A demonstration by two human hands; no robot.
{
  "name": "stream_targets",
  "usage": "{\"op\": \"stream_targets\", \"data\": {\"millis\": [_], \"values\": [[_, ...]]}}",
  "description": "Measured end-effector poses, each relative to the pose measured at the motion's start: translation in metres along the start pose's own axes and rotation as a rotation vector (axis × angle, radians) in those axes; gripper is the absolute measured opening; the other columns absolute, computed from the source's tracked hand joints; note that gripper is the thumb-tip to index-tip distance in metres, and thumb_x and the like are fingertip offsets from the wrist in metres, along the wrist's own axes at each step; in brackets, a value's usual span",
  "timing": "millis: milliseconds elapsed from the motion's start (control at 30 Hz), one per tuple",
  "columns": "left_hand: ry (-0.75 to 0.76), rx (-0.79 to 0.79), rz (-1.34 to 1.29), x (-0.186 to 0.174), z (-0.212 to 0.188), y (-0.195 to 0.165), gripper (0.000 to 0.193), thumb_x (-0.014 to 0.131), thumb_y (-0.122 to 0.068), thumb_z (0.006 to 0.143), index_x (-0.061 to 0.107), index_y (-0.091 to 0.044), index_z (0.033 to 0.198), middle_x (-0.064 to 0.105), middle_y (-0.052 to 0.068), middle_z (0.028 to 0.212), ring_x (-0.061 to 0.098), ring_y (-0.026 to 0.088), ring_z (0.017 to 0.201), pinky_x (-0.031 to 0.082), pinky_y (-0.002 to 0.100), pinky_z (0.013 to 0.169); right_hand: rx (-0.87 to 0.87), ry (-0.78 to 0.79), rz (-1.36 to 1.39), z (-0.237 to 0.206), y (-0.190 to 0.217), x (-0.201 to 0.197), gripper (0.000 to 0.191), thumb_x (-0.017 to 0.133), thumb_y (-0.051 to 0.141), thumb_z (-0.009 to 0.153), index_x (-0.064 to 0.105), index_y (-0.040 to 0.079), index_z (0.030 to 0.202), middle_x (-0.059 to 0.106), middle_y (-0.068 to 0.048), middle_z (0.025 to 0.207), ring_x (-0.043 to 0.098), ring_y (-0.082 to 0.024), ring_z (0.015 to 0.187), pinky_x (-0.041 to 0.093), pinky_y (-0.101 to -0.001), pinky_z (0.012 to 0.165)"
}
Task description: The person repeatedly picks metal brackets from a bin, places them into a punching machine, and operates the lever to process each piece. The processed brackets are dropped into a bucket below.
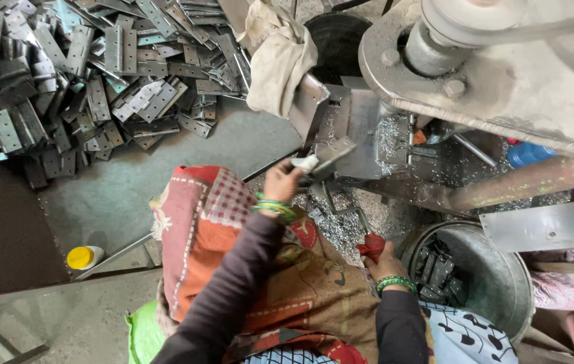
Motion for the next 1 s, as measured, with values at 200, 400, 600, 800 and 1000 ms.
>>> {"op": "stream_targets", "data": {"millis": [200, 400, 600, 800, 1000], "values": [[-0.089, -0.021, -0.183, 0.081, -0.007, 0.066, 0.028, 0.075, -0.008, 0.087, 0.067, -0.003, 0.114, 0.072, 0.007, 0.1, 0.068, 0.017, 0.08, 0.056, 0.031, 0.067, 0.006, 0.025, 0.056, -0.007, 0.003, -0.008, 0.071, 0.073, 0.045, 0.085, 0.036, 0.019, 0.14, 0.07, -0.027, 0.115, 0.067, -0.048, 0.11, 0.052, -0.0535, 0.094], [-0.081, 0.313, 0.888, 0.09, -0.044, -0.036, 0.04, 0.069, -0.032, 0.091, 0.062, -0.008, 0.123, 0.068, 0.012, 0.124, 0.066, 0.023, 0.114, 0.055, 0.04, 0.101, 0.035, 0.072, 0.027, 0.001, 0.001, 0.0, 0.074, 0.073, 0.044, 0.086, 0.034, 0.017, 0.143, 0.074, -0.026, 0.114, 0.072, -0.044, 0.108, 0.055, -0.05, 0.096], [0.137, 0.626, 1.664, 0.147, -0.044, -0.076, 0.068, 0.057, -0.035, 0.084, 0.048, -0.01, 0.147, 0.046, 0.012, 0.157, 0.033, 0.032, 0.149, 0.005, 0.071, 0.118, -0.031, 0.16, -0.165, -0.012, 0.029, -0.038, 0.081, 0.071, 0.051, 0.088, 0.028, 0.006, 0.141, 0.073, -0.029, 0.107, 0.077, -0.044, 0.099, 0.059, -0.0482, 0.09], [0.2, 0.413, 1.619, 0.154, 0.0, -0.045, 0.058, 0.048, -0.029, 0.099, 0.044, -0.008, 0.153, 0.044, 0.01, 0.158, 0.03, 0.027, 0.151, -0.006, 0.067, 0.124, -0.054, -0.021, -0.292, -0.013, 0.048, -0.095, 0.065, 0.065, 0.058, 0.091, 0.039, 0.009, 0.126, 0.072, -0.028, 0.104, 0.072, -0.046, 0.097, 0.057, -0.054, 0.084], [0.137, 0.533, 1.646, 0.151, 0.006, -0.037, 0.056, 0.05, -0.022, 0.092, 0.049, -0.01, 0.147, 0.041, 0.01, 0.16, 0.026, 0.026, 0.154, -0.005, 0.066, 0.121, -0.066, 0.08, 0.031, 0.043, 0.014, 0.022, 0.075, 0.071, 0.035, 0.086, 0.026, 0.012, 0.141, 0.07, -0.029, 0.104, 0.071, -0.046, 0.095, 0.055, -0.0527, 0.087]]}}
Point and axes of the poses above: each hand's wrist, its own z-axis towards the middle knuckle, its own x-axis out of the palm, y = z × x, the point moved 8 cm from there along z, towards the middle knuckle
